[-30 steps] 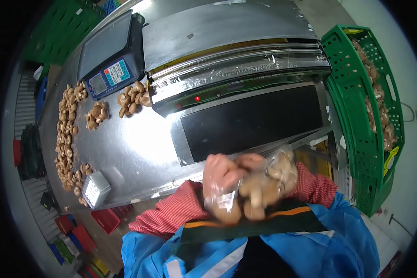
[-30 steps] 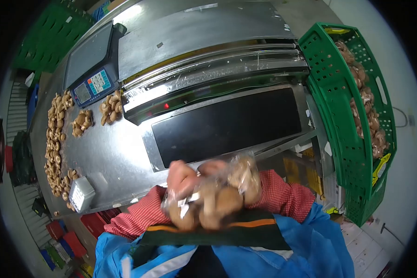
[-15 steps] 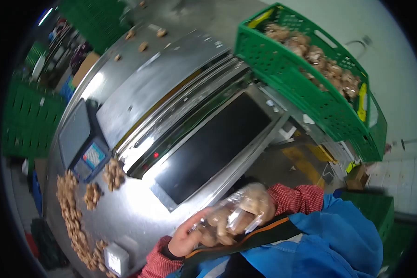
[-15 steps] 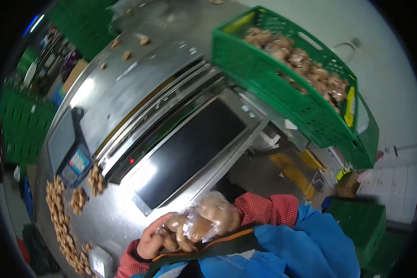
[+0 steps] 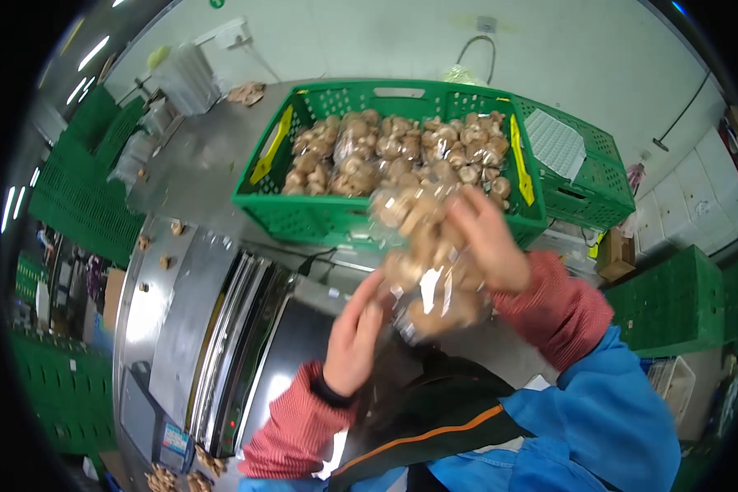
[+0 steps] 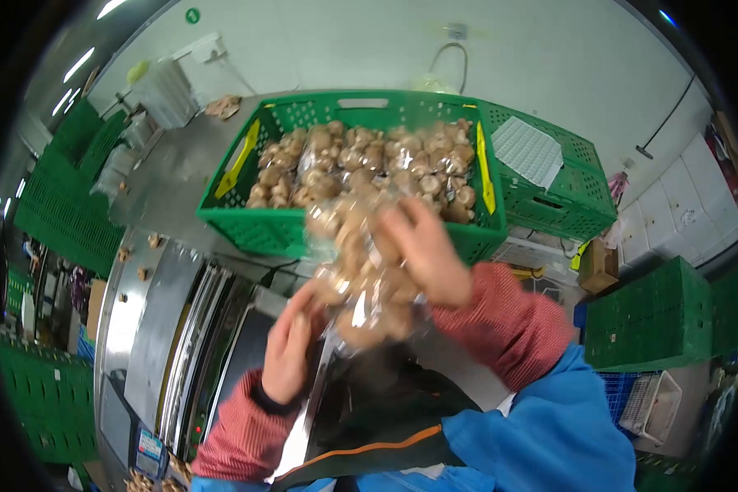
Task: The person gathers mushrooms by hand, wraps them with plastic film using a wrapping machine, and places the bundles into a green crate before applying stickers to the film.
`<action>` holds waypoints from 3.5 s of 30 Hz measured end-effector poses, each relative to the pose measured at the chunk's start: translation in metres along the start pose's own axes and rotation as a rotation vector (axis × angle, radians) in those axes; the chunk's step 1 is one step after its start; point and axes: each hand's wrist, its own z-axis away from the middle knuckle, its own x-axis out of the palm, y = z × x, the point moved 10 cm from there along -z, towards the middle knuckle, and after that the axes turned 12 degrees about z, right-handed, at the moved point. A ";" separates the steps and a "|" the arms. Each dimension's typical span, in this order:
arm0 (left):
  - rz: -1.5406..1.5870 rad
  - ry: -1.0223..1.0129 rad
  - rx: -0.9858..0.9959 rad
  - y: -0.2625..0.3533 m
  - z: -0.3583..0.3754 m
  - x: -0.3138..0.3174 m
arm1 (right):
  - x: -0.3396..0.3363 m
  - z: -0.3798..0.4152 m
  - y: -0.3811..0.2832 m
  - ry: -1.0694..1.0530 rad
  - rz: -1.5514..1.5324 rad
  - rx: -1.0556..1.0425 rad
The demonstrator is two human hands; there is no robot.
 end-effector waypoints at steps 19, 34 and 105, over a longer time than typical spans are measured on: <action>-1.758 -0.742 -0.147 -0.125 -0.269 0.062 | -0.085 -0.137 0.061 -0.096 1.772 -0.150; -1.094 -0.370 0.565 -0.007 -0.250 0.093 | -0.074 -0.060 -0.053 -0.135 0.902 -0.525; 0.257 -0.199 -0.538 -0.192 -0.100 0.214 | -0.289 0.091 0.036 -0.478 1.007 -0.220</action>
